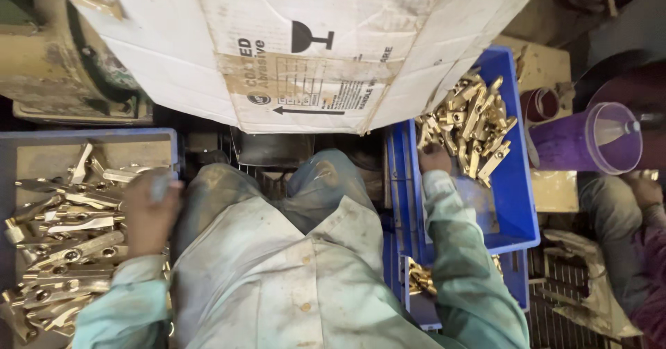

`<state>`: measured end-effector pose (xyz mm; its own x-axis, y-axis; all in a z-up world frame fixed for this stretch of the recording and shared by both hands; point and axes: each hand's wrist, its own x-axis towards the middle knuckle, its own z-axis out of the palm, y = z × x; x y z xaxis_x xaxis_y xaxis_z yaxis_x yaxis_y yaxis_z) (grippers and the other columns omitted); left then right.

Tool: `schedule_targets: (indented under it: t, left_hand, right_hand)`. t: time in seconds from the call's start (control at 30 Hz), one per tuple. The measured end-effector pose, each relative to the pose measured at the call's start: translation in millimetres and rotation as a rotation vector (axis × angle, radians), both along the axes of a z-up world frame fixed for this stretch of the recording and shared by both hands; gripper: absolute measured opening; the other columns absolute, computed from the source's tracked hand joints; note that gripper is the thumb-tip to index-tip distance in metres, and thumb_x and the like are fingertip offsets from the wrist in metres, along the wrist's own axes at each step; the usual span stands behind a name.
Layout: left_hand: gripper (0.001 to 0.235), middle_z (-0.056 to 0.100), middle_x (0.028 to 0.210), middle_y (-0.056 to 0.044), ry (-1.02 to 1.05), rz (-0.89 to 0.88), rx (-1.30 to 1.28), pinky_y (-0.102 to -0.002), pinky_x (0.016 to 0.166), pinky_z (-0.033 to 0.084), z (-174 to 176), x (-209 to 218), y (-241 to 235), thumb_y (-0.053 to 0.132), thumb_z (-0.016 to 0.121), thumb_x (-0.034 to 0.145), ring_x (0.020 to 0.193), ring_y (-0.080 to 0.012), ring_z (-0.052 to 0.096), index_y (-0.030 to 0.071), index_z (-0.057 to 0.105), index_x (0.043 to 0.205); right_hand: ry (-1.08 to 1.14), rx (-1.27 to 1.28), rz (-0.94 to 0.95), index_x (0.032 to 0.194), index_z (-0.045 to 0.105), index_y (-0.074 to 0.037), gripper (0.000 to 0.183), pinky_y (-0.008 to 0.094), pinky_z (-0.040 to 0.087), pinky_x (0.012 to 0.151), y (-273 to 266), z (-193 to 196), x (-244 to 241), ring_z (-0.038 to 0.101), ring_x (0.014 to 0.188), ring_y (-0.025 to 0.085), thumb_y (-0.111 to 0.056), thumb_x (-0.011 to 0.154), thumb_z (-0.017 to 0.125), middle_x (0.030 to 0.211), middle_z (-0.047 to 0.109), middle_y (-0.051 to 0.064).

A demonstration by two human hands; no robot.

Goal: The person cleans brass metal components using a blue cloth, taking them one by one from a bin and placing them into another blue bin after wiping them.

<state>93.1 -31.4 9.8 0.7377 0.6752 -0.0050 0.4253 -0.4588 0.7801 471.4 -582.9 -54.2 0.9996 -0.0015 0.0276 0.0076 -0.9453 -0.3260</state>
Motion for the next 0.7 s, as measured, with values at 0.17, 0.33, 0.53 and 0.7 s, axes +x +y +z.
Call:
schedule_targets:
  t: [0.17, 0.33, 0.53, 0.7]
  left_hand:
    - [0.046, 0.06, 0.127, -0.028, 0.045, -0.264, 0.151, -0.052, 0.093, 0.051, -10, 18, -24, 0.03, 0.074, 0.087, 0.111, -0.0481, 0.059, 0.015, 0.066, 0.13]
    - [0.043, 0.063, 0.12, -0.025, 0.077, -0.251, 0.173, -0.052, 0.092, 0.051, 10, 29, -19, 0.022, 0.071, 0.085, 0.108, -0.0463, 0.061, 0.013, 0.067, 0.127]
    - [0.039, 0.07, 0.12, -0.014, -0.153, -0.292, -0.457, -0.037, 0.097, 0.05, 54, 65, -67, 0.034, 0.064, 0.098, 0.112, -0.0274, 0.066, 0.009, 0.064, 0.128]
    - [0.042, 0.071, 0.102, -0.01, -0.297, -0.454, -1.337, -0.033, 0.073, 0.056, 94, 90, -121, 0.036, 0.053, 0.105, 0.082, -0.0185, 0.067, 0.005, 0.059, 0.133]
  right_hand:
    - [0.243, 1.082, -0.269, 0.108, 0.066, 0.001, 0.027, 0.033, 0.045, 0.047, -12, 51, -45, 0.058, 0.061, 0.021, -0.014, 0.086, 0.069, 0.077, 0.065, 0.011]
    - [0.061, 1.489, -0.017, 0.129, 0.061, 0.001, 0.038, 0.03, 0.057, 0.062, 14, 139, -108, 0.069, 0.088, 0.022, -0.008, 0.092, 0.066, 0.107, 0.07, 0.015]
    - [0.083, 1.486, 0.207, 0.128, 0.059, 0.003, 0.043, 0.039, 0.062, 0.088, 112, 195, -160, 0.072, 0.11, 0.03, -0.013, 0.091, 0.075, 0.127, 0.069, 0.023]
    - [0.177, 1.452, 0.482, 0.132, 0.062, 0.004, 0.045, 0.037, 0.056, 0.094, 199, 209, -199, 0.067, 0.109, 0.027, -0.018, 0.096, 0.077, 0.135, 0.067, 0.023]
